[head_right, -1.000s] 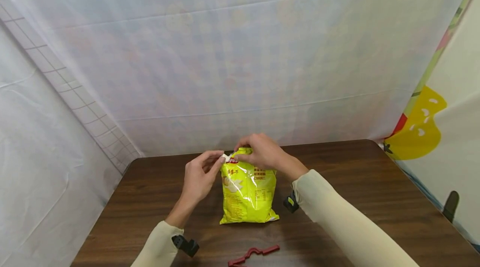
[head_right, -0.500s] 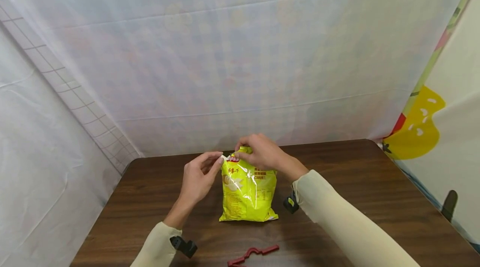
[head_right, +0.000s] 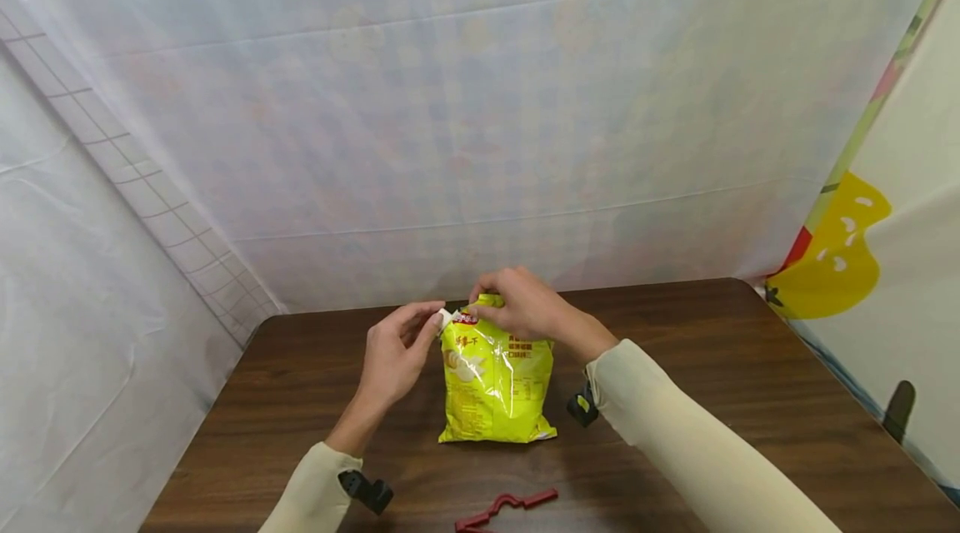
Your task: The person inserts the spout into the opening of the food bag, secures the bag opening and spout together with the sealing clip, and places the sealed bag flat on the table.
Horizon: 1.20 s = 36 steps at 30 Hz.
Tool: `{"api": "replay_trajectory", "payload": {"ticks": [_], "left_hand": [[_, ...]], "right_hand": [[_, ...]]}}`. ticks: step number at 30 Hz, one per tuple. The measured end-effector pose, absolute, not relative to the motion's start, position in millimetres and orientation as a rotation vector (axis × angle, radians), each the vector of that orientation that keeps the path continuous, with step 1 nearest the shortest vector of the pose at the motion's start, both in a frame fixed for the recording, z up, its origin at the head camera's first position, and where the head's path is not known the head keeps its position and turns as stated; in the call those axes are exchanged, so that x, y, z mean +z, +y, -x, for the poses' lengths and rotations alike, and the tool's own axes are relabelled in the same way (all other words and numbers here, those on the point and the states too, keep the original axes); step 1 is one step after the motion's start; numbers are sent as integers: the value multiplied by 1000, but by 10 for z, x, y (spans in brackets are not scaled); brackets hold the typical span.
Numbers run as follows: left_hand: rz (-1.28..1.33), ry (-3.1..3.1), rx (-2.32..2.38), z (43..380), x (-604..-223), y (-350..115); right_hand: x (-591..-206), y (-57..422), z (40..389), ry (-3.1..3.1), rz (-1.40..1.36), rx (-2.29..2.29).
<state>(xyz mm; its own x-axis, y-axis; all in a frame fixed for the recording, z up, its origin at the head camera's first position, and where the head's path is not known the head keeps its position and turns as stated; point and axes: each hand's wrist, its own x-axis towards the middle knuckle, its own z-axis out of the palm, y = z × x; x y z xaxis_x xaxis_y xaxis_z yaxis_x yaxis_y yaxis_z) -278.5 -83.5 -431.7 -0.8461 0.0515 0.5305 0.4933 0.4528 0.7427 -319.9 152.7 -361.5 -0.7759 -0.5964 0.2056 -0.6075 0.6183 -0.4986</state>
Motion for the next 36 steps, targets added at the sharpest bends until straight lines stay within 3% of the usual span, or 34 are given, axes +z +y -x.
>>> {"api": "replay_trajectory", "payload": {"ticks": [21,30,36], "left_hand": [[449,-2232,-1389,2700,-4367,-863],[394,-2238,-1222,2410,-4429,-908],[492,-2292,-1232,2171,-4508,-921]], "right_hand": [[-3599,1541,3195,-2794,-1073,901],[-3620,1556,3191,-2815,-1048,899],[-3621,1573,3181,-2824,-1032,902]]}}
